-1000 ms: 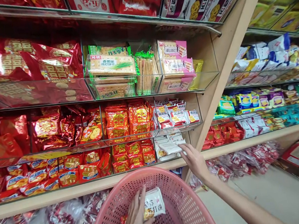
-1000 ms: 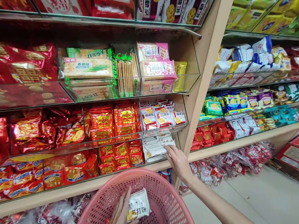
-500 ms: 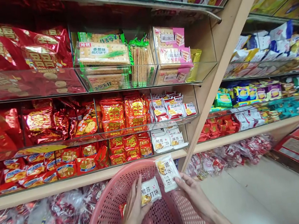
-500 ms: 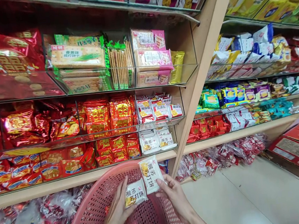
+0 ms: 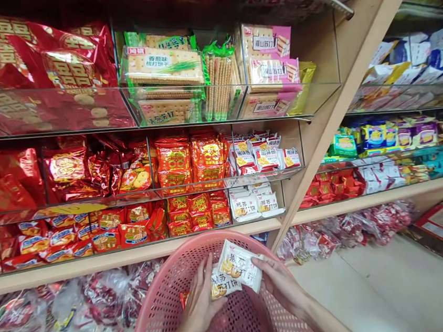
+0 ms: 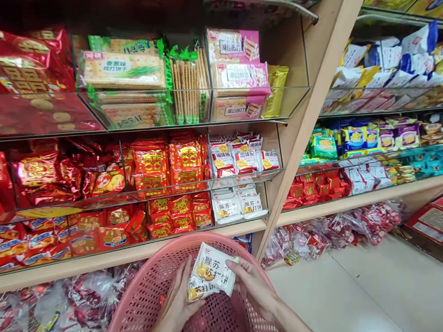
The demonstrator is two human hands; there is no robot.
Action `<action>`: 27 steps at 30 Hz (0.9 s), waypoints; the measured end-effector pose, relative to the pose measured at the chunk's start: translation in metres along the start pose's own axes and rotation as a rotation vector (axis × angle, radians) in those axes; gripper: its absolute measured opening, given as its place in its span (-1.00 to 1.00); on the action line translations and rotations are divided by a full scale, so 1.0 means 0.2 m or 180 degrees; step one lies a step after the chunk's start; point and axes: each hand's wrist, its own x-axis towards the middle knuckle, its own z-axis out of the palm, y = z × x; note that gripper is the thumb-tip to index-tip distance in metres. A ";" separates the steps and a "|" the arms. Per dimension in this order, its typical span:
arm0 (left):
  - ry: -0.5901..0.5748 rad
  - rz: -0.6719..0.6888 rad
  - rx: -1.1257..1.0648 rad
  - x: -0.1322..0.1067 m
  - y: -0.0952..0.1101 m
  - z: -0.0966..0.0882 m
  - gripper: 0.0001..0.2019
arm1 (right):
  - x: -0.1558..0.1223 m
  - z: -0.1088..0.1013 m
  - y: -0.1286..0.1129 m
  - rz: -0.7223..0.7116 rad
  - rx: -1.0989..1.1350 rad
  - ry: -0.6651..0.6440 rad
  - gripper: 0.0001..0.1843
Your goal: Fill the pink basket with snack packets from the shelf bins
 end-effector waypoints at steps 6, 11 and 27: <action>0.0011 0.0071 0.0017 0.00 -0.01 0.01 -0.02 | 0.06 0.08 0.00 0.0346 0.0046 0.0171 -0.63; 0.0084 0.0053 -0.0225 0.01 0.00 0.00 -0.10 | 0.12 0.07 0.03 0.0455 -0.0015 0.0546 -0.62; 0.0340 0.0209 -0.0706 0.03 -0.03 0.03 -0.09 | 0.14 0.06 0.14 0.0338 -0.0046 0.0647 -0.61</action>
